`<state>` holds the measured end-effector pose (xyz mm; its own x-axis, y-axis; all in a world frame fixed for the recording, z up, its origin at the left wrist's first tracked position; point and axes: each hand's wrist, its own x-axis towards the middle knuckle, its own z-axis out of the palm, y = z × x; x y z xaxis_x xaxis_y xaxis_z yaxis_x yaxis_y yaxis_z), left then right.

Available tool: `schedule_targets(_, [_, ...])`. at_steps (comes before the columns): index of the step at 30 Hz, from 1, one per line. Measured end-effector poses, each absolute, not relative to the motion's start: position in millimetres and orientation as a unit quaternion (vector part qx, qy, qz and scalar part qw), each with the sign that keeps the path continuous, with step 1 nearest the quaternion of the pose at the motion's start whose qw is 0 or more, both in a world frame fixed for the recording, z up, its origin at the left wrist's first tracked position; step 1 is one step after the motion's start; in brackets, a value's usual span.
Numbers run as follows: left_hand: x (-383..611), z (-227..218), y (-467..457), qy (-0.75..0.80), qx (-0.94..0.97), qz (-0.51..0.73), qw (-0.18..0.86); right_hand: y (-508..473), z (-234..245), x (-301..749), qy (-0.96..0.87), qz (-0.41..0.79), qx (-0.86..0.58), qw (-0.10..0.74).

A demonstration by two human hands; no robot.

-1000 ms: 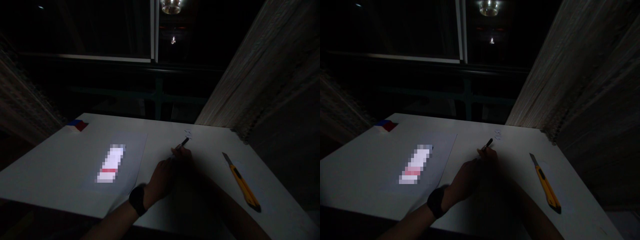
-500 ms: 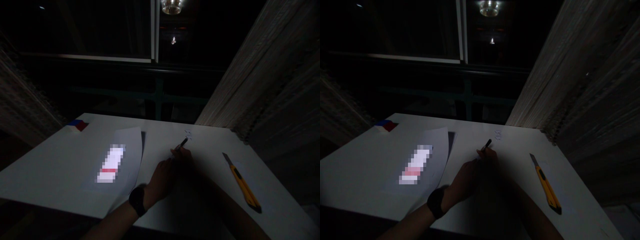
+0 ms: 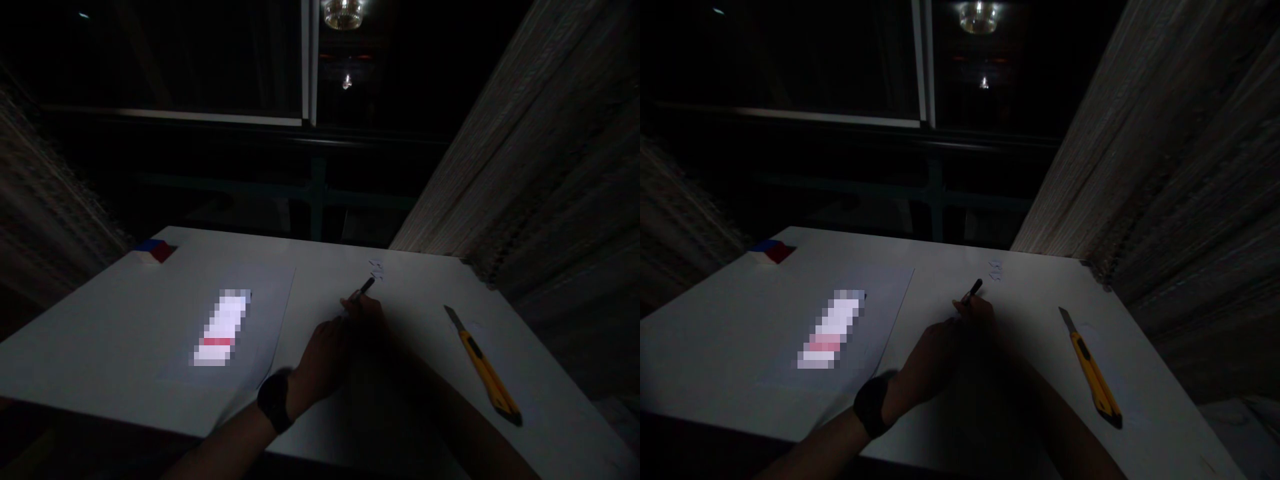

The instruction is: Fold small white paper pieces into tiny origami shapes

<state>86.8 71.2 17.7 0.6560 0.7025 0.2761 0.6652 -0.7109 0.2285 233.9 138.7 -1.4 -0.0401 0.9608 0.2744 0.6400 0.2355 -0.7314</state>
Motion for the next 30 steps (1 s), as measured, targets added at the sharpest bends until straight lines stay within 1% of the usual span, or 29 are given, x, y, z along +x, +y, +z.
schedule_targets(12, [86, 16, 71, 0.377, 0.908, 0.176, 0.057, 138, 0, 234, -0.677, 0.223, -0.582, 0.391])
schedule_targets(17, [83, 11, 71, 0.374, 0.910, 0.173, 0.046, 136, 4, 235, -0.625, 0.211, -0.595, 0.459])
schedule_targets(20, [81, 7, 72, 0.373, 0.910, 0.177, 0.043, 134, 8, 237, -0.609, 0.209, -0.591, 0.485])
schedule_targets(26, [75, 4, 72, 0.347, 0.915, 0.202, 0.052, 109, 15, 241, -0.572, 0.291, -0.589, 0.490])
schedule_targets(27, [74, 5, 72, 0.340, 0.917, 0.203, 0.053, 102, 15, 242, -0.579, 0.288, -0.589, 0.485])
schedule_targets(30, [69, 10, 72, 0.345, 0.915, 0.205, 0.054, 84, 12, 243, -0.605, 0.219, -0.603, 0.472])
